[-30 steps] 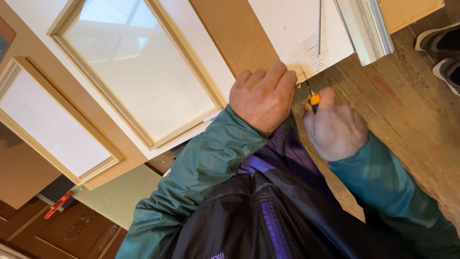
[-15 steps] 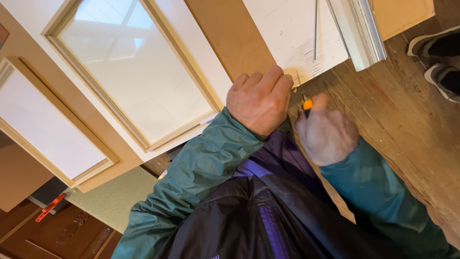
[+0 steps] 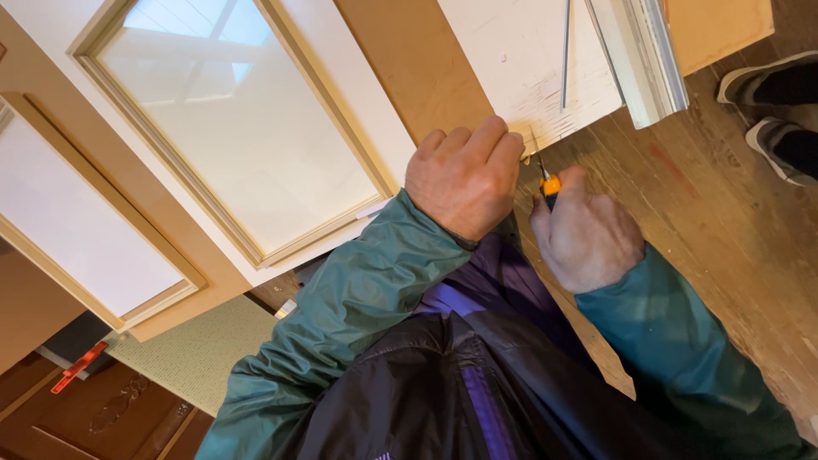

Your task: Assembling and preparing components for a picture frame, including cutting spacers and cleaning the frame interior.

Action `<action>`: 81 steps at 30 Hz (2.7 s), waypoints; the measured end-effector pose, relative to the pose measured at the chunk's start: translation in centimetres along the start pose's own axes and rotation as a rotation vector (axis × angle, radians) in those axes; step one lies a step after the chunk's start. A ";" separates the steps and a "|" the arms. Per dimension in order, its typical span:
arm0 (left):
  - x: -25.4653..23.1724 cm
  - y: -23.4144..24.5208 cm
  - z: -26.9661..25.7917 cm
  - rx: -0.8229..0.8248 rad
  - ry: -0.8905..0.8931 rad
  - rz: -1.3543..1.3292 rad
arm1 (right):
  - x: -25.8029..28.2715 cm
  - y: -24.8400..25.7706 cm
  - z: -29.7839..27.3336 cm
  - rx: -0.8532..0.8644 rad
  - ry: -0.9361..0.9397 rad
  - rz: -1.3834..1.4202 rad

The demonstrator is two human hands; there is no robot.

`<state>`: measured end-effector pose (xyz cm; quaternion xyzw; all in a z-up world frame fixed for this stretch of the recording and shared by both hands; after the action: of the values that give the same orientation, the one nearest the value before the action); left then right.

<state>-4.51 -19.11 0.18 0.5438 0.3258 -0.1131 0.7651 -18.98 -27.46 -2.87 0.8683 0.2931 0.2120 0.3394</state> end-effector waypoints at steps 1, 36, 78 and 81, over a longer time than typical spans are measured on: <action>0.0 0.1 0.1 -0.010 -0.004 -0.001 | 0.0 -0.1 0.1 -0.012 0.003 -0.004; 0.7 10.8 -9.8 -0.119 0.025 -0.066 | 13.2 10.2 -0.7 -0.318 0.882 -0.023; 12.4 18.7 -26.1 -0.197 0.281 -0.077 | 19.2 4.7 0.4 -0.345 0.942 -0.386; 11.5 18.9 -24.8 -0.201 0.277 -0.068 | 19.1 5.4 1.2 -0.294 0.967 -0.408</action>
<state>4.92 12.70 2.50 0.4637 0.4559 -0.0299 0.7591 -2.22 -18.78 3.41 0.5407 0.5454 0.5560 0.3179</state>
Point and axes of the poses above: each hand's wrist, its own z-axis towards the middle knuckle, its own y-axis out of the back of the hand, x = y × z, the point moved 4 cm from there along z, towards the middle knuckle, and after that the axes turned 12 degrees about -z, right-handed, at the moved point
